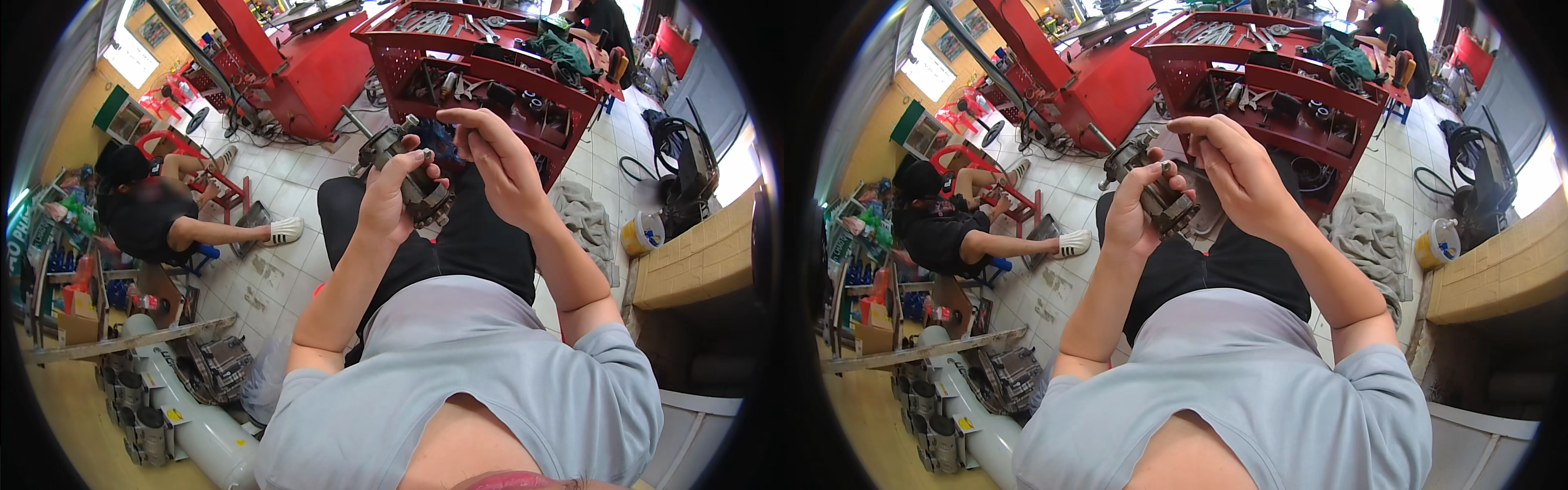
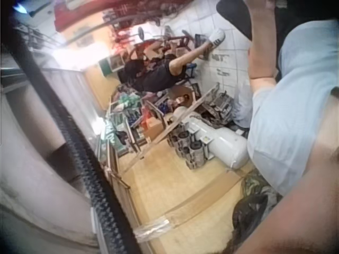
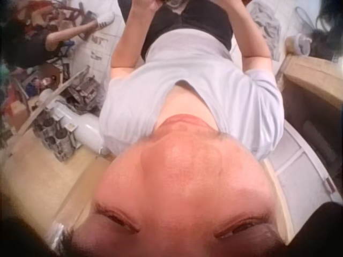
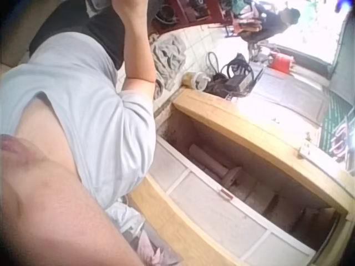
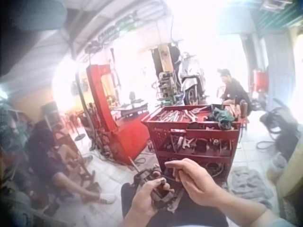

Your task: The person assembles a small mechanical component by hand, repeatedly inserting and adjusting a metal rod and ring into a cylindrical housing. The person rotates the assembly to check fit and alignment, occasionally placing it on a nearby tray before resuming manipulation.

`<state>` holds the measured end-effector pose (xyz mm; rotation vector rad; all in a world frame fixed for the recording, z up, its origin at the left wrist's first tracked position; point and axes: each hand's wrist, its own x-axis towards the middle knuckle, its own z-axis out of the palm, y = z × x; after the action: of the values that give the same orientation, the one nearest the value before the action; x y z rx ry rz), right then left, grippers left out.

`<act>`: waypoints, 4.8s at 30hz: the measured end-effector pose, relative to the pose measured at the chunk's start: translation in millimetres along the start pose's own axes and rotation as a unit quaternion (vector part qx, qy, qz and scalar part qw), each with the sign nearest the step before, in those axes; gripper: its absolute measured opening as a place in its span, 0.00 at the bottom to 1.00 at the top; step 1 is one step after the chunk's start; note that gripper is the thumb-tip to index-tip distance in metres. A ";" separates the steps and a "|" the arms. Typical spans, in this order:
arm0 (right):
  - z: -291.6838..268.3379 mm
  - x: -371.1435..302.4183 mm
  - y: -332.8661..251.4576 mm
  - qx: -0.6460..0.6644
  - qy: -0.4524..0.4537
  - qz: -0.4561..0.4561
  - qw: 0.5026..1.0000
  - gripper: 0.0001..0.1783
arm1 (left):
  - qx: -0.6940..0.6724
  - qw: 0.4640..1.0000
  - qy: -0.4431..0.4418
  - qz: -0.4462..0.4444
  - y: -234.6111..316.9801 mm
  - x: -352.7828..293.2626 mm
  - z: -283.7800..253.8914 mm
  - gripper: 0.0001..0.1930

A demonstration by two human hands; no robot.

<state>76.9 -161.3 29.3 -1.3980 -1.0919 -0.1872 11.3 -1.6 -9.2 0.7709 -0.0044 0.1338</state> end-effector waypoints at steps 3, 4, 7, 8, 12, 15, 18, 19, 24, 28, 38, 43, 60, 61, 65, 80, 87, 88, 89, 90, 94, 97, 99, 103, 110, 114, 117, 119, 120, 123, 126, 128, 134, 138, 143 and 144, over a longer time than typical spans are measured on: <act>12.1 -4.9 -6.9 -0.008 0.057 0.007 0.998 0.12 | -0.020 1.000 0.006 -0.007 -2.4 -3.6 -2.8 0.12; 13.3 -5.4 -7.7 -0.033 0.074 0.002 0.997 0.11 | -0.026 1.000 0.008 -0.008 -2.5 -4.3 -3.0 0.11; 7.4 -8.0 5.4 -0.263 0.041 -0.130 0.955 0.09 | -0.029 0.999 0.023 -0.011 -3.7 -12.1 -1.2 0.10; 9.5 -7.6 7.8 -0.234 0.038 -0.149 0.960 0.10 | -0.028 0.999 0.026 -0.004 -3.6 -14.2 1.0 0.11; 15.5 -8.7 -6.6 -0.127 -0.005 -0.080 0.989 0.13 | -0.015 0.999 0.028 0.019 -0.6 -14.5 3.9 0.10; 17.1 -11.7 -1.7 -0.104 -0.005 -0.087 0.991 0.16 | -0.012 0.998 0.038 0.038 1.8 -15.1 4.7 0.09; 14.2 -12.5 -0.8 -0.093 -0.036 -0.088 0.991 0.19 | -0.025 0.997 0.041 0.055 3.8 -15.2 3.9 0.09; 15.2 -11.8 -3.6 -0.089 -0.039 -0.086 0.992 0.19 | -0.030 0.997 0.039 0.060 4.3 -15.0 3.5 0.09; 18.0 -17.4 0.1 -0.093 -0.015 -0.081 0.992 0.14 | -0.029 0.994 0.061 0.082 8.6 -19.6 11.0 0.09; 17.8 -15.2 2.0 -0.095 -0.026 -0.105 0.990 0.13 | -0.031 0.995 0.048 0.087 8.8 -20.6 10.7 0.10; 17.8 -14.1 -1.2 -0.105 -0.035 -0.100 0.989 0.13 | -0.018 0.992 0.057 0.108 8.1 -19.9 7.0 0.10; 19.1 -14.7 -2.7 -0.128 -0.004 -0.103 0.986 0.12 | 0.004 0.991 0.042 0.126 7.3 -18.8 5.3 0.10; 24.7 -15.3 2.4 -0.126 -0.014 -0.032 0.991 0.10 | 0.027 0.979 0.076 0.189 1.4 -15.5 1.2 0.10; 24.9 -14.1 0.5 -0.129 -0.014 -0.032 0.991 0.09 | 0.029 0.978 0.077 0.191 1.9 -15.4 1.9 0.10; 25.6 -16.4 7.5 -0.087 -0.018 0.014 0.996 0.10 | 0.035 0.977 0.075 0.195 0.3 -13.9 -2.6 0.09; 26.3 -16.2 6.6 -0.169 -0.019 -0.015 0.985 0.07 | 0.100 0.968 0.067 0.222 -9.7 -12.7 -5.0 0.09; 21.1 -13.0 3.7 -0.208 -0.052 0.028 0.976 0.05 | 0.095 0.975 0.031 0.198 -11.3 -14.0 -4.6 0.11; 20.2 -11.7 1.5 -0.182 -0.060 0.057 0.980 0.06 | 0.096 0.976 0.025 0.194 -10.6 -14.3 -5.2 0.11; 19.5 -11.0 -0.4 -0.156 -0.068 0.085 0.982 0.07 | 0.096 0.977 0.019 0.190 -10.1 -14.9 -5.6 0.11; 18.5 -11.4 -1.8 -0.114 -0.075 0.114 0.984 0.08 | 0.096 0.977 0.022 0.191 -10.1 -16.1 -5.0 0.11; 18.7 -12.7 4.3 0.047 -0.058 0.149 0.986 0.12 | 0.102 0.976 0.030 0.190 -10.4 -14.7 -3.8 0.11; 19.1 -12.4 7.5 0.155 -0.045 0.141 0.977 0.13 | 0.122 0.975 0.038 0.183 -11.2 -13.7 -3.3 0.10; 18.8 -10.8 1.7 0.188 -0.034 0.167 0.967 0.12 | 0.116 0.978 0.045 0.170 -12.6 -13.2 -4.8 0.10; 17.5 -9.4 14.5 0.205 -0.041 0.195 0.958 0.10 | 0.080 0.987 0.067 0.122 -12.4 -12.9 -4.1 0.09; 16.3 -4.1 21.3 0.356 -0.044 0.271 0.893 0.08 | -0.049 0.994 0.091 0.017 -7.0 -11.2 -1.0 0.06; 16.2 -5.6 27.2 0.370 -0.049 0.271 0.887 0.08 | -0.128 0.989 0.077 -0.003 -11.3 -6.8 -7.4 0.06; 15.6 -5.3 30.4 0.363 -0.051 0.270 0.890 0.08 | -0.175 0.982 0.072 -0.007 -13.0 -4.3 -9.4 0.06; 16.2 -4.3 29.5 0.357 -0.055 0.266 0.894 0.08 | -0.199 0.977 0.072 -0.013 -14.7 -2.9 -12.4 0.07; 17.2 -5.1 27.8 0.347 -0.053 0.269 0.897 0.08 | -0.209 0.975 0.073 -0.018 -17.1 -1.8 -16.5 0.07; 19.1 -3.4 24.8 0.306 -0.046 0.271 0.912 0.08 | -0.160 0.984 0.081 -0.007 -18.1 0.0 -14.4 0.08; 17.4 -1.1 27.6 0.278 -0.036 0.281 0.918 0.09 | -0.127 0.989 0.079 0.005 -18.8 1.5 -14.6 0.08; 13.2 -0.6 36.5 0.300 -0.034 0.299 0.905 0.11 | -0.135 0.988 0.075 0.002 -19.6 2.4 -15.3 0.08; 8.4 -2.4 43.8 0.355 -0.038 0.333 0.873 0.20 | -0.159 0.984 0.075 -0.026 -23.0 2.9 -17.7 0.08; 10.6 -1.8 43.3 0.324 -0.043 0.340 0.882 0.17 | -0.144 0.986 0.074 -0.036 -24.0 1.8 -16.7 0.08; 18.4 -2.2 32.0 0.203 -0.056 0.305 0.929 0.14 | -0.122 0.991 0.054 -0.029 -21.7 1.7 -15.9 0.08; 21.3 -2.7 32.4 0.167 -0.058 0.291 0.940 0.17 | -0.126 0.991 0.045 -0.029 -20.7 2.6 -18.3 0.08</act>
<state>87.0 -136.8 0.8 -1.3695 -0.7172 0.4936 15.6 -3.2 -36.6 0.5113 0.0845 0.1107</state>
